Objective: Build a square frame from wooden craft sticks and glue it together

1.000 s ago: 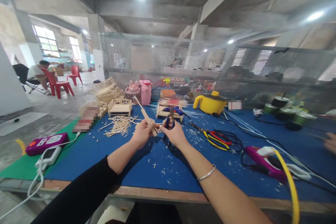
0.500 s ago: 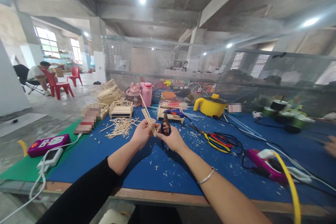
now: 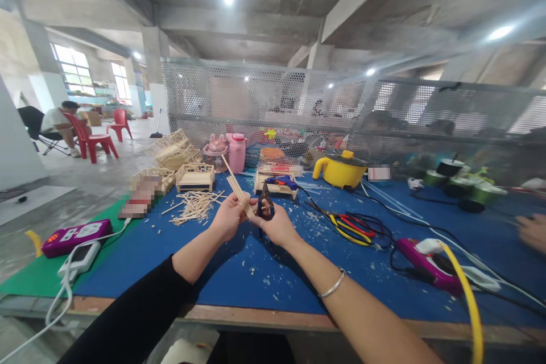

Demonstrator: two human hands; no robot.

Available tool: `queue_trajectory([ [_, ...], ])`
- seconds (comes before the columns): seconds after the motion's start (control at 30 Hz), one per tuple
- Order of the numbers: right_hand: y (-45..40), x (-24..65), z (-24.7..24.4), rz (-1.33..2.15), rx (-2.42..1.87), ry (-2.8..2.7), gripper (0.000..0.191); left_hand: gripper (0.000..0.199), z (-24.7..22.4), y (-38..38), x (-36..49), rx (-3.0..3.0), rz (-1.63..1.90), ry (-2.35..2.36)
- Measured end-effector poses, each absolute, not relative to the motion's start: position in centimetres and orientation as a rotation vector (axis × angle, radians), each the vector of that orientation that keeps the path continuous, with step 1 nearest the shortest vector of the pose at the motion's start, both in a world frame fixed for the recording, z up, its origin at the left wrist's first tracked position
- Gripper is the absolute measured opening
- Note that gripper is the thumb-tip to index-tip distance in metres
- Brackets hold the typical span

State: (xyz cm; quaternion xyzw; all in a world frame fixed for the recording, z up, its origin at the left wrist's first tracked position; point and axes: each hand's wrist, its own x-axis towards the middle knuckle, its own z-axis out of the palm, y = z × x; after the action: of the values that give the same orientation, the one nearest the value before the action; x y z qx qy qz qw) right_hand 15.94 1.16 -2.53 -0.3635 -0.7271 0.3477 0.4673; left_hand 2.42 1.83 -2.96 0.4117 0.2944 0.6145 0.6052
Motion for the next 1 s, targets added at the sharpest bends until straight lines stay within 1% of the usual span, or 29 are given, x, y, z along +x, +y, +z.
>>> queue_trajectory([
  [0.1,1.2,15.8,-2.7,0.845,-0.926,-1.769,0.024,0.038,-3.1,1.9,2.4,0.945,1.422,0.681],
  [0.27,1.1,15.9,-2.3,0.942,-0.874,-1.747,0.037,0.037,-2.7,1.6,2.2,0.938,1.399,0.674],
  [0.4,0.9,15.8,-2.0,1.059,-0.840,-1.708,0.033,0.035,-1.6,1.2,1.8,0.954,1.348,0.666],
  [0.57,0.6,15.3,-1.8,1.036,-0.847,-1.655,0.036,0.040,-1.3,1.0,1.8,0.989,1.352,0.668],
  [0.63,0.5,15.3,-1.7,1.019,-0.877,-1.655,0.033,0.041,-1.4,1.0,1.9,1.007,1.352,0.662],
  [0.8,0.2,14.9,-1.5,1.021,-0.930,-1.614,0.019,0.031,-1.0,1.3,2.0,0.946,1.422,0.665],
  [0.9,0.1,14.5,-1.5,1.055,-0.944,-1.602,0.020,0.023,-0.3,1.4,1.9,0.905,1.495,0.659],
  [1.0,-0.1,14.2,-1.6,1.080,-0.943,-1.583,0.022,0.023,0.0,1.4,1.8,0.917,1.538,0.646],
])
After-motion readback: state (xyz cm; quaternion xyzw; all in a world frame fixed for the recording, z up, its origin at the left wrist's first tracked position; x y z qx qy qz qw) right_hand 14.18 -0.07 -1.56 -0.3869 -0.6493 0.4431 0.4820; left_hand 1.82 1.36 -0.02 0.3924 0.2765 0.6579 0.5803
